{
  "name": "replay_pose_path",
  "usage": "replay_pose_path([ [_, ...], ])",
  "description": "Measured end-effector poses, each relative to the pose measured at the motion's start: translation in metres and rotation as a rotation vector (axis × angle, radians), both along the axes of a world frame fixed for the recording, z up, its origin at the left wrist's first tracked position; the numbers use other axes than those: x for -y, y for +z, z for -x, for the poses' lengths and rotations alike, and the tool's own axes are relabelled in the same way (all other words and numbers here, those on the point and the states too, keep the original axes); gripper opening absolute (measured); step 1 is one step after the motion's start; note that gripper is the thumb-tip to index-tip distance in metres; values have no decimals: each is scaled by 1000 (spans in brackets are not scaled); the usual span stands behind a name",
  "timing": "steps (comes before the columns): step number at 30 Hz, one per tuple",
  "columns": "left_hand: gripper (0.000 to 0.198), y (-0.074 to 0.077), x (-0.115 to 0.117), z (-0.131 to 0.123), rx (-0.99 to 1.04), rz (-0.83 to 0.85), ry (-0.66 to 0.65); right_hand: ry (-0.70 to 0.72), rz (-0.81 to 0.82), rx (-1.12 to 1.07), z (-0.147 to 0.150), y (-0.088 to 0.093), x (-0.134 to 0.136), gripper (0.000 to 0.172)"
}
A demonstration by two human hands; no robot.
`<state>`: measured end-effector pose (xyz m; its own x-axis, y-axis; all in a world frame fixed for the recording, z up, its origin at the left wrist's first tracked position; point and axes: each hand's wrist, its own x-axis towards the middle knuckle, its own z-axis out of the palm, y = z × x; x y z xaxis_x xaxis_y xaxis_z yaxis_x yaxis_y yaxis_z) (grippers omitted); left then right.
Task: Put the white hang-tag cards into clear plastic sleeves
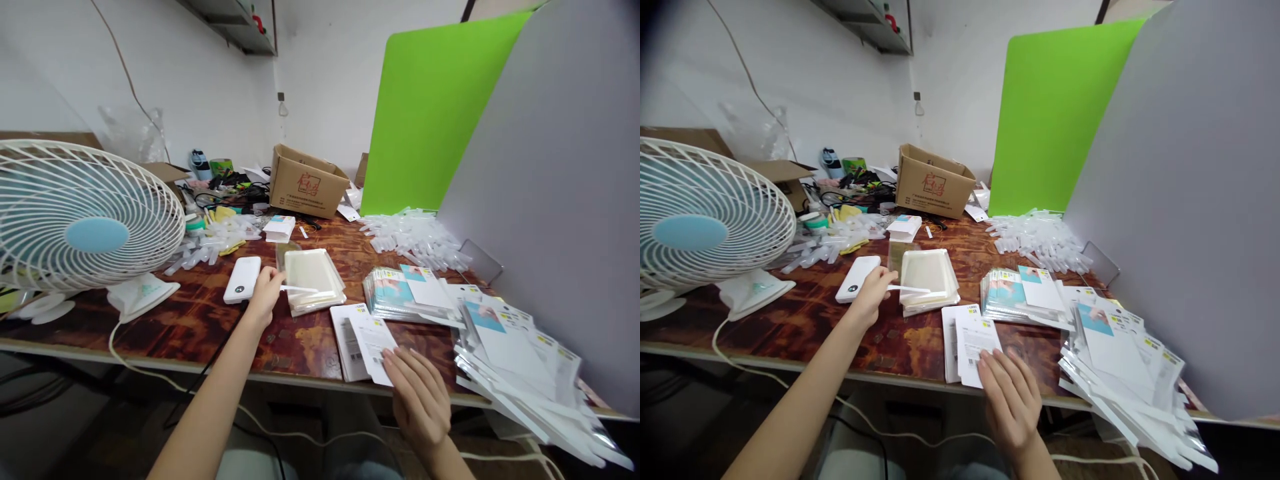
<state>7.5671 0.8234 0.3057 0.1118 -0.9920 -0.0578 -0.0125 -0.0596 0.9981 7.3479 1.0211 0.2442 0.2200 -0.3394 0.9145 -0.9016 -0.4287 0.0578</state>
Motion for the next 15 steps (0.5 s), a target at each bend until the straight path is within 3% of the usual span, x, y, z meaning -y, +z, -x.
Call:
replay_pose_path([
  [4,18,18,-37,-1,-269,31,-89,29,30,64,2,14,9,35],
  [8,12,21,-67,-3,-435,22,-99,68,-153,9,-7,12,13,22],
  [12,23,22,-84,-8,-592,-36,-90,-17,-330,39,-15,-3,1,35],
  [15,29,24,-95,-8,-693,-55,-111,-78,-315,232,-17,-4,-12,42],
])
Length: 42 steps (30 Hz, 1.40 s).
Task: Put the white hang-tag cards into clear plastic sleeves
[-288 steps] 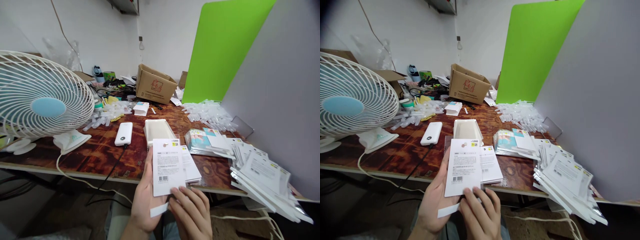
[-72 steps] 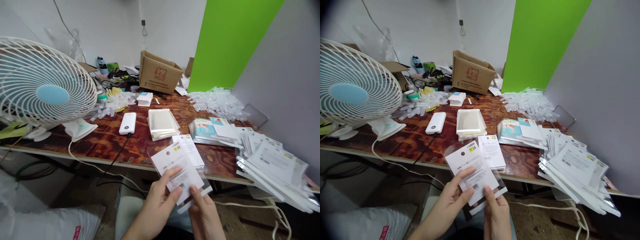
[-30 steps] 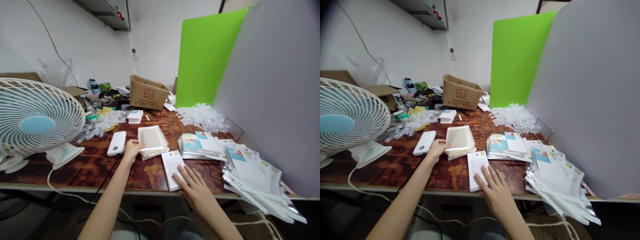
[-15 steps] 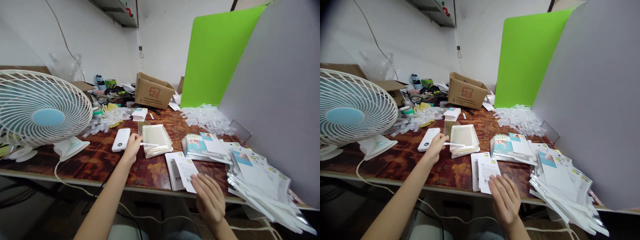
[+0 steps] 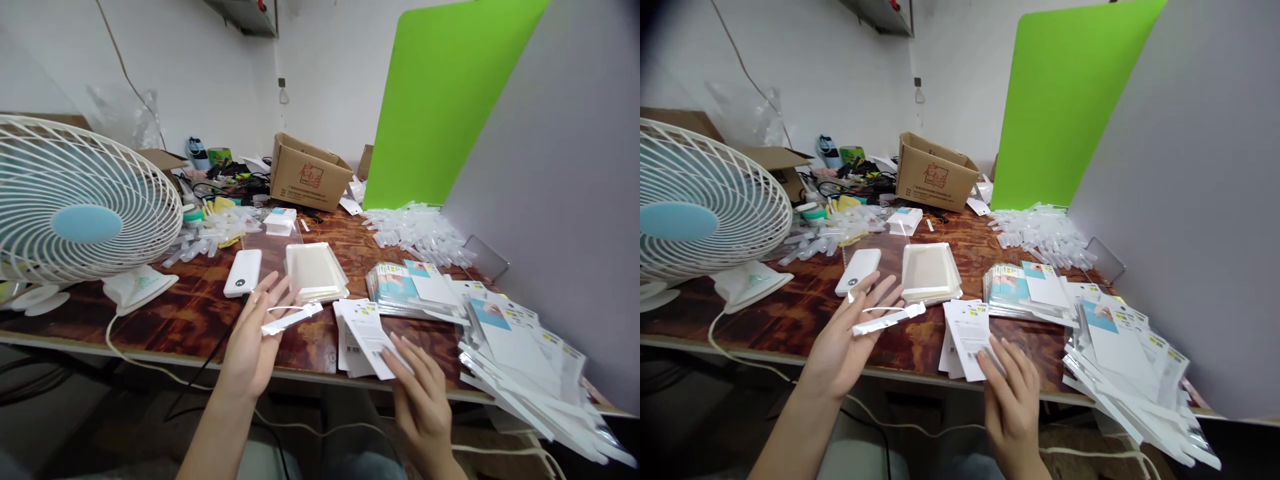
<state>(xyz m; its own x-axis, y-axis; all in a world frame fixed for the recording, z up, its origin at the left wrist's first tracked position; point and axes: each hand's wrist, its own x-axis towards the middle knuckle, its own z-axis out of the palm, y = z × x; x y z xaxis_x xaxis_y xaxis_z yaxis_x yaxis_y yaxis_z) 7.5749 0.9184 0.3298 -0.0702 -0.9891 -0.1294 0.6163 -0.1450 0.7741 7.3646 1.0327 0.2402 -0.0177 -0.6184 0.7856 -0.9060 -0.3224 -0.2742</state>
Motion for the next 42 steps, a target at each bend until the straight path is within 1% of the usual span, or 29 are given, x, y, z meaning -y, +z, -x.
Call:
replay_pose_path([
  [2,34,0,-8,5,-52,-14,-40,26,95,109,-2,7,-7,47],
  [4,39,0,-17,12,-95,-44,-96,96,200,117,-5,18,-12,50],
  [6,42,0,-27,19,-120,-80,-169,169,240,-30,-7,28,-18,44],
  [9,46,4,-38,25,-146,-131,-259,256,185,-336,-9,34,-25,27],
  [10,47,5,-40,25,-158,-141,-270,263,183,-390,-9,33,-27,24],
  [12,49,8,-43,24,-193,-152,-276,254,203,-421,-10,30,-29,19],
  [15,49,10,-47,24,-230,-178,-278,246,215,-407,-16,28,-30,15],
  [17,49,8,-54,26,-252,-214,-302,245,201,-418,-22,30,-28,16],
  [20,52,1,-70,31,-293,-274,-378,219,200,-393,-30,37,-20,24],
  [22,53,-6,-80,32,-308,-302,-416,153,207,-333,-34,39,-15,29],
  [24,51,-12,-87,29,-313,-305,-418,92,183,-303,-36,37,-12,32],
  [26,49,-16,-90,26,-299,-297,-405,84,140,-282,-39,32,-12,33],
  [28,45,-21,-92,24,-261,-299,-394,110,99,-187,-43,27,-13,35],
  [30,42,-27,-94,25,-225,-278,-403,125,48,-36,-46,25,-16,35],
  [33,40,-37,-101,29,-209,-193,-451,68,3,123,-46,29,-18,30],
  [35,40,-43,-105,31,-233,-183,-502,32,-11,126,-41,35,-19,31],
  [36,40,-46,-106,31,-248,-199,-521,41,-33,94,-38,38,-19,32],
  [38,40,-48,-106,30,-262,-242,-528,105,-101,11,-31,44,-19,32],
  [40,40,-47,-105,28,-250,-276,-516,171,-158,-34,-25,48,-20,32],
  [42,39,-43,-103,27,-246,-283,-513,215,-187,-13,-21,52,-22,35],
])
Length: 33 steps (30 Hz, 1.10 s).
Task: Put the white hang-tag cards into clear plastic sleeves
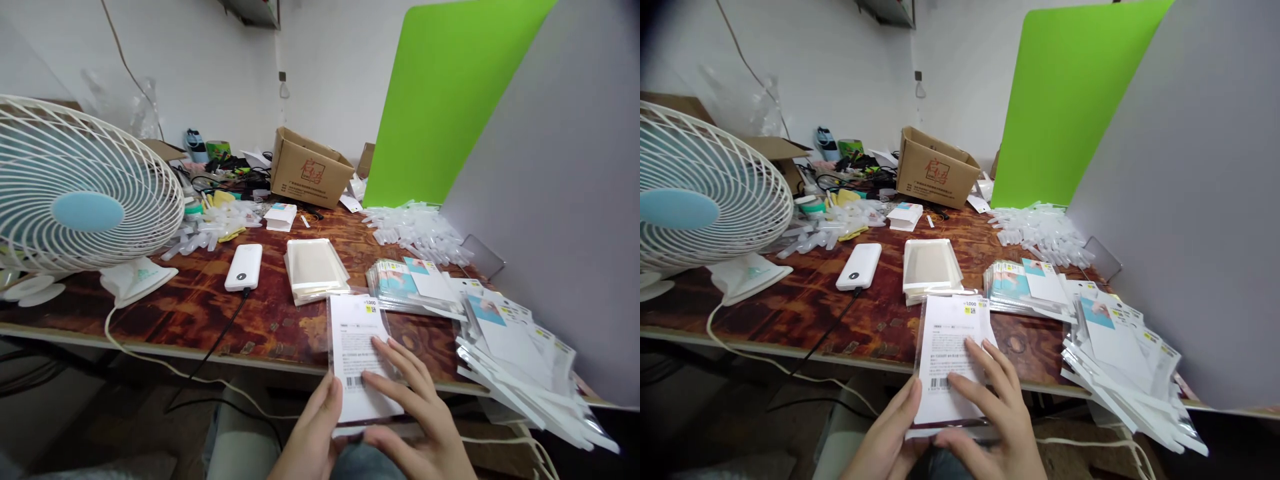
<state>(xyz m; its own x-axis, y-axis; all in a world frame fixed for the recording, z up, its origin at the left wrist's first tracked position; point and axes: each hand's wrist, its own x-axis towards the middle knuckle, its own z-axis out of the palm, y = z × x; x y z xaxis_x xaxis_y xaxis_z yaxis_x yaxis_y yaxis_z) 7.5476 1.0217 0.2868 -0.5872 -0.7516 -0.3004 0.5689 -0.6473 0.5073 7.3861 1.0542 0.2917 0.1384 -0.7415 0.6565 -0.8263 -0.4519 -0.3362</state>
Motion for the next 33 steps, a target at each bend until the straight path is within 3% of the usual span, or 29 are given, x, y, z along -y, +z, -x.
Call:
replay_pose_path([
  [6,37,9,2,0,-38,-4,1,1,-7,57,2,2,0,25],
  [11,48,0,-6,8,87,80,20,-61,-1,184,-4,-1,-1,13],
  [14,48,-4,-13,16,82,190,28,-134,6,215,-9,-1,-7,19],
  [16,50,-1,-9,20,34,295,-52,-118,49,145,-5,2,-14,25],
  [17,51,2,-1,20,49,376,-99,-140,72,110,2,4,-18,29],
  [19,52,10,27,16,295,591,-91,-283,156,80,28,6,-28,37],
  [20,49,13,48,12,542,731,-5,-397,216,74,47,3,-33,40],
  [21,44,16,71,8,903,842,199,-507,286,72,70,-1,-39,40],
  [22,36,18,96,3,1068,838,325,-594,369,39,94,-8,-44,38],
  [24,33,17,145,-6,1282,783,468,-776,336,-98,141,-26,-52,33],
  [26,38,14,183,-14,1444,747,469,-850,230,-284,169,-43,-54,50],
  [29,28,7,211,-21,1578,746,326,-925,279,-378,154,-52,-39,55],
  [30,25,6,213,-21,1606,754,287,-870,280,-394,136,-51,-30,53],
  [33,24,6,211,-21,1689,782,247,-481,102,-387,74,-43,5,52],
])
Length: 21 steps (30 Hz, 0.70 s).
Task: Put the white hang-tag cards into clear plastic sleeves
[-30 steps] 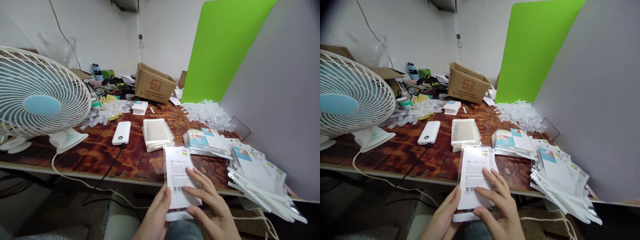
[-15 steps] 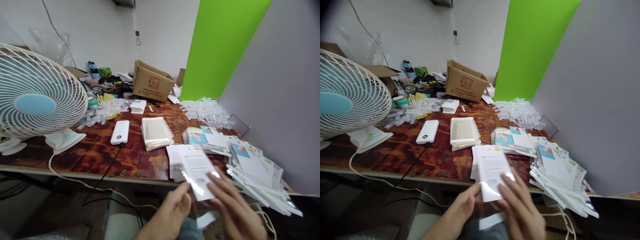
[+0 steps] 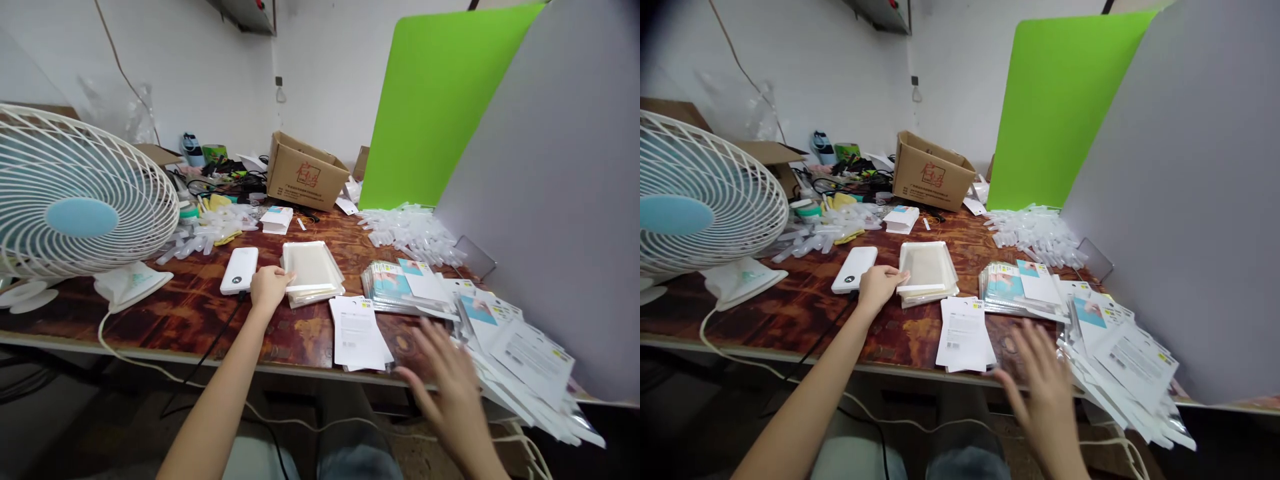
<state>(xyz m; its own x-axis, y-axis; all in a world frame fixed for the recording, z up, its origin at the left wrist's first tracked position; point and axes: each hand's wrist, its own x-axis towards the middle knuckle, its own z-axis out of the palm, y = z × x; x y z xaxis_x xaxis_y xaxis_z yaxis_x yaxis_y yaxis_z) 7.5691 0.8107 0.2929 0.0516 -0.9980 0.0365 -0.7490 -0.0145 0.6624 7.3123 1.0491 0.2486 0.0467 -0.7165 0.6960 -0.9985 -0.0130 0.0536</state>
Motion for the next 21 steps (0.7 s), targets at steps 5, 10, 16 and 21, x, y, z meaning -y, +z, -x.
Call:
replay_pose_path([
  [5,23,5,-9,3,112,55,27,281,-73,-84,-42,-6,38,35],
  [10,24,5,-15,7,153,102,52,350,-42,-53,-36,-10,33,34],
  [16,25,10,-16,9,159,101,81,399,44,-16,-45,-7,25,27],
  [21,24,13,-14,4,81,108,86,390,142,32,-51,-17,22,32],
])
